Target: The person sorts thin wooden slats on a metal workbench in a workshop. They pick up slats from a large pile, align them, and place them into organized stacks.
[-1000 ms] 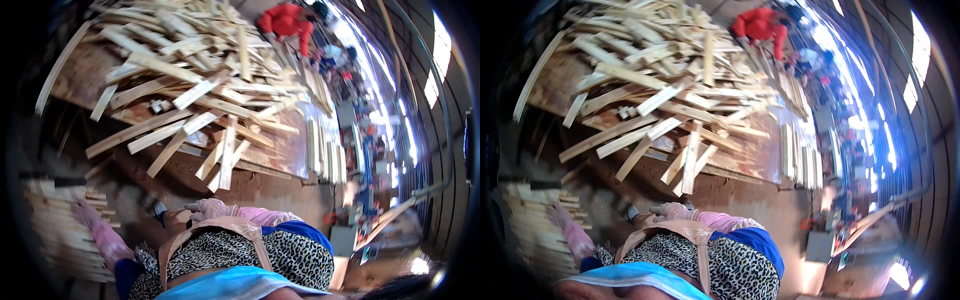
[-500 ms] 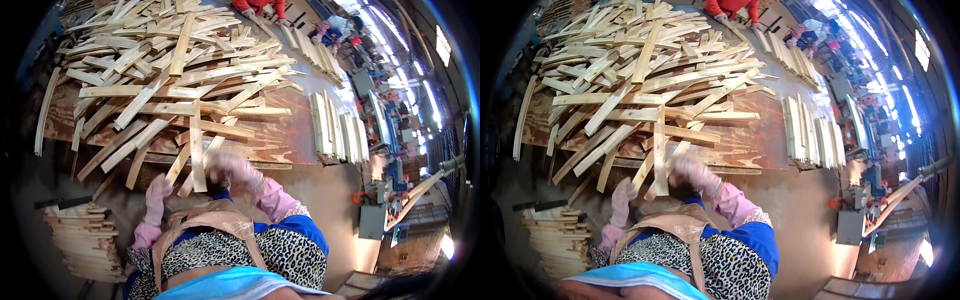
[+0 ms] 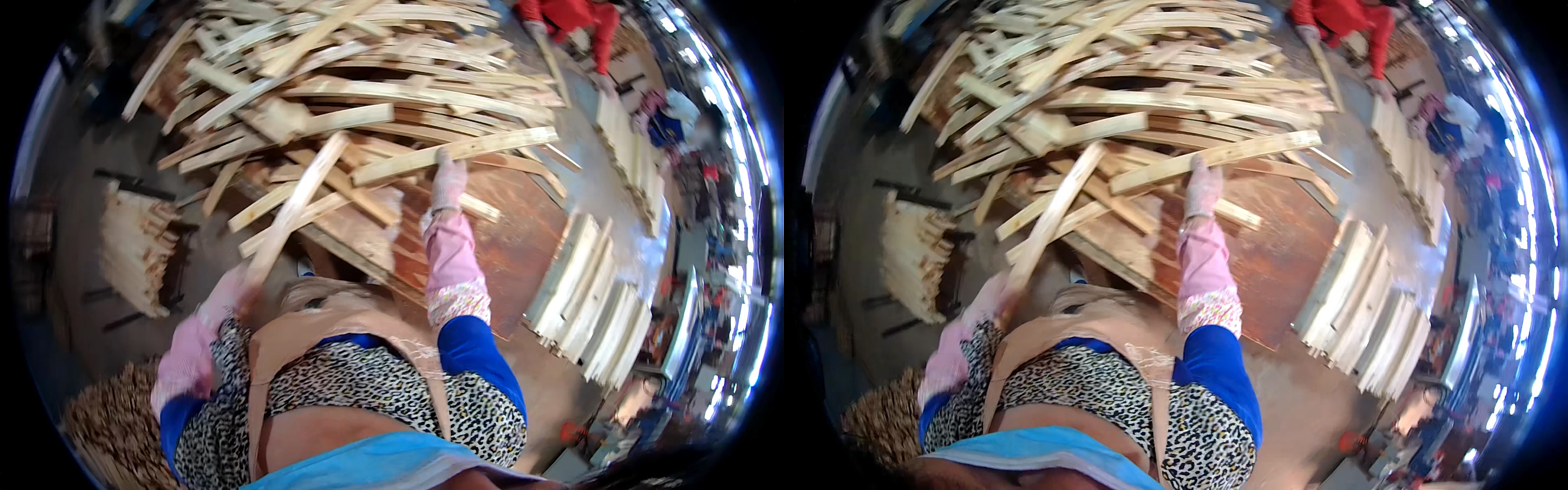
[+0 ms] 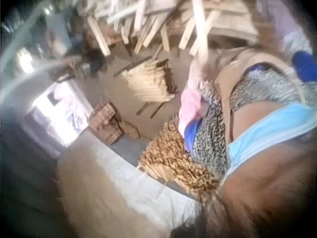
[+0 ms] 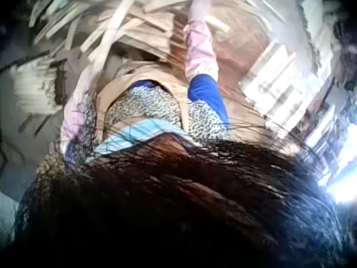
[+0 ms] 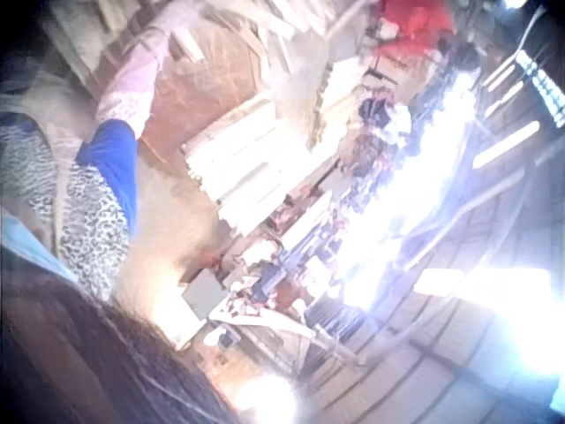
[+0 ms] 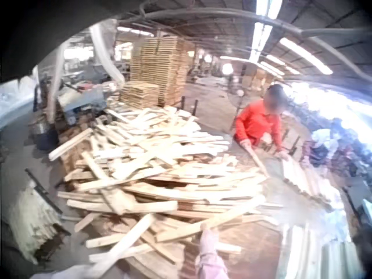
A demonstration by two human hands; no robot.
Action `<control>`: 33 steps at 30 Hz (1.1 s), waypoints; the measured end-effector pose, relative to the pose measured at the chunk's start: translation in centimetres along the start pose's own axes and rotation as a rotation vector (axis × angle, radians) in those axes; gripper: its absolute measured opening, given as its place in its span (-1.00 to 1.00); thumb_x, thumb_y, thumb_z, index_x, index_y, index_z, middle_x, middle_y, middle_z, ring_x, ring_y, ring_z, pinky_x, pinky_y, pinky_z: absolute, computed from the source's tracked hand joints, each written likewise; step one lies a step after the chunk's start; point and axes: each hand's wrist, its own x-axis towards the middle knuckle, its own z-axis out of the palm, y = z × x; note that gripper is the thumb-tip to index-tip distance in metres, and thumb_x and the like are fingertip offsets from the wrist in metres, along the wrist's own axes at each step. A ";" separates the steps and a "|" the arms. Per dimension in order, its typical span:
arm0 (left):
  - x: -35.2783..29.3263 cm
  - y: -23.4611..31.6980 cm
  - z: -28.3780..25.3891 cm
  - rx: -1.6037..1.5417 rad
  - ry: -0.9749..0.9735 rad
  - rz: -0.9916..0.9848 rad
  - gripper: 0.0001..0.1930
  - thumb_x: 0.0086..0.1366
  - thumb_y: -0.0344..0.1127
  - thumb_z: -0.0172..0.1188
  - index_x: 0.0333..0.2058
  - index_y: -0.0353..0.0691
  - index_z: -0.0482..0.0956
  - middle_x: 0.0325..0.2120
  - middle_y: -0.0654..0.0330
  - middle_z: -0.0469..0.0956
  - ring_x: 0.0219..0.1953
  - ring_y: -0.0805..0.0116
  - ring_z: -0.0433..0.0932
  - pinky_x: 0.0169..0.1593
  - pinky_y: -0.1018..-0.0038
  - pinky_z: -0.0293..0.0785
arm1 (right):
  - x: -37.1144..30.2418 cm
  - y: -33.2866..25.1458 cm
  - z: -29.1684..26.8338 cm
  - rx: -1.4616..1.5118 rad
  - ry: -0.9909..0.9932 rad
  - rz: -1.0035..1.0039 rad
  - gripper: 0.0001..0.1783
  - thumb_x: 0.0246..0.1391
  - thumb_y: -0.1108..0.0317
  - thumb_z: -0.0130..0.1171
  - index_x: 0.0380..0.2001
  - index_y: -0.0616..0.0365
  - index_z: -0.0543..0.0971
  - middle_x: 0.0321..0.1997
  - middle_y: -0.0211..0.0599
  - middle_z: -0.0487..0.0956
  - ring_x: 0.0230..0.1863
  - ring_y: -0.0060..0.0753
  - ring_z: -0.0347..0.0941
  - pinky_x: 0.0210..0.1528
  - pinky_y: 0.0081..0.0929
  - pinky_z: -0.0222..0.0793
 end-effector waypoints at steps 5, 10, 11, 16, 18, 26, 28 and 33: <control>4.7 -16.8 2.5 -0.295 -0.271 0.210 -0.48 0.28 -0.20 0.25 0.17 -0.33 0.58 -0.32 0.07 0.66 -0.34 0.19 0.60 -0.24 0.29 0.53 | -1.8 -1.5 -13.5 0.029 0.017 -0.059 -0.62 0.36 0.26 0.25 0.15 0.22 0.59 -0.19 -0.38 0.67 -0.19 -0.51 0.57 -0.17 -0.46 0.53; 4.9 5.1 11.9 0.226 -0.173 0.306 -0.41 0.30 -0.13 0.29 0.22 -0.37 0.52 -0.14 -0.11 0.68 -0.09 -0.04 0.64 -0.01 0.19 0.55 | -1.4 -1.3 -31.1 -0.699 0.263 -0.132 -0.57 0.34 0.20 0.21 0.18 0.16 0.59 -0.11 -0.21 0.73 -0.02 -0.33 0.64 -0.03 -0.31 0.56; 5.3 7.4 13.5 0.258 -0.162 0.351 -0.39 0.30 -0.12 0.30 0.22 -0.38 0.51 -0.11 -0.14 0.68 -0.04 -0.08 0.65 0.04 0.17 0.55 | -1.9 -2.3 -32.5 -0.880 0.379 -0.024 -0.53 0.28 0.11 0.21 0.17 0.09 0.60 -0.04 -0.09 0.73 0.04 -0.12 0.66 0.13 -0.17 0.49; 8.9 15.7 25.2 0.315 -0.146 0.697 -0.44 0.38 -0.06 0.24 0.20 -0.35 0.54 -0.01 -0.17 0.68 0.09 -0.12 0.63 0.19 0.15 0.50 | -1.1 -1.7 -41.2 -1.363 0.699 0.060 -0.59 0.15 0.08 0.22 0.01 -0.01 0.66 0.09 -0.02 0.66 0.13 0.12 0.56 0.23 0.00 0.44; 8.6 19.3 31.3 0.239 -0.175 0.789 -0.45 0.40 -0.03 0.20 0.20 -0.32 0.55 -0.06 -0.18 0.68 0.06 -0.15 0.63 0.17 0.13 0.50 | 0.3 -0.1 -44.9 -1.507 0.753 -0.124 -0.61 0.11 0.12 0.25 -0.01 -0.02 0.67 0.11 -0.04 0.63 0.17 0.10 0.52 0.24 -0.03 0.43; 9.2 29.6 58.8 0.356 -0.189 0.584 -0.38 0.34 -0.05 0.16 0.28 -0.25 0.42 0.18 -0.20 0.51 0.18 -0.14 0.55 0.24 0.05 0.46 | 2.2 3.3 -50.8 -1.400 0.631 0.028 -0.40 0.28 0.09 0.11 0.32 0.09 0.47 0.36 -0.02 0.47 0.44 0.09 0.27 0.48 0.02 0.11; 8.6 31.8 64.1 0.586 -0.308 0.584 -0.36 0.33 -0.03 0.18 0.28 -0.26 0.39 0.15 -0.16 0.51 0.17 -0.11 0.55 0.23 0.07 0.47 | 2.2 3.2 -52.5 -1.256 0.569 0.073 -0.31 0.25 0.01 0.18 0.39 -0.01 0.44 0.48 0.00 0.37 0.51 0.09 0.17 0.53 0.03 0.05; 9.0 33.7 69.8 0.979 -0.399 1.103 -0.49 0.27 0.00 0.22 0.02 -0.30 0.55 -0.05 -0.08 0.58 0.06 -0.08 0.58 0.12 0.10 0.53 | -0.2 2.7 -54.3 -1.220 0.460 -0.049 -0.21 0.12 -0.05 0.30 0.39 -0.01 0.44 0.52 -0.03 0.30 0.55 0.08 0.11 0.59 0.05 -0.05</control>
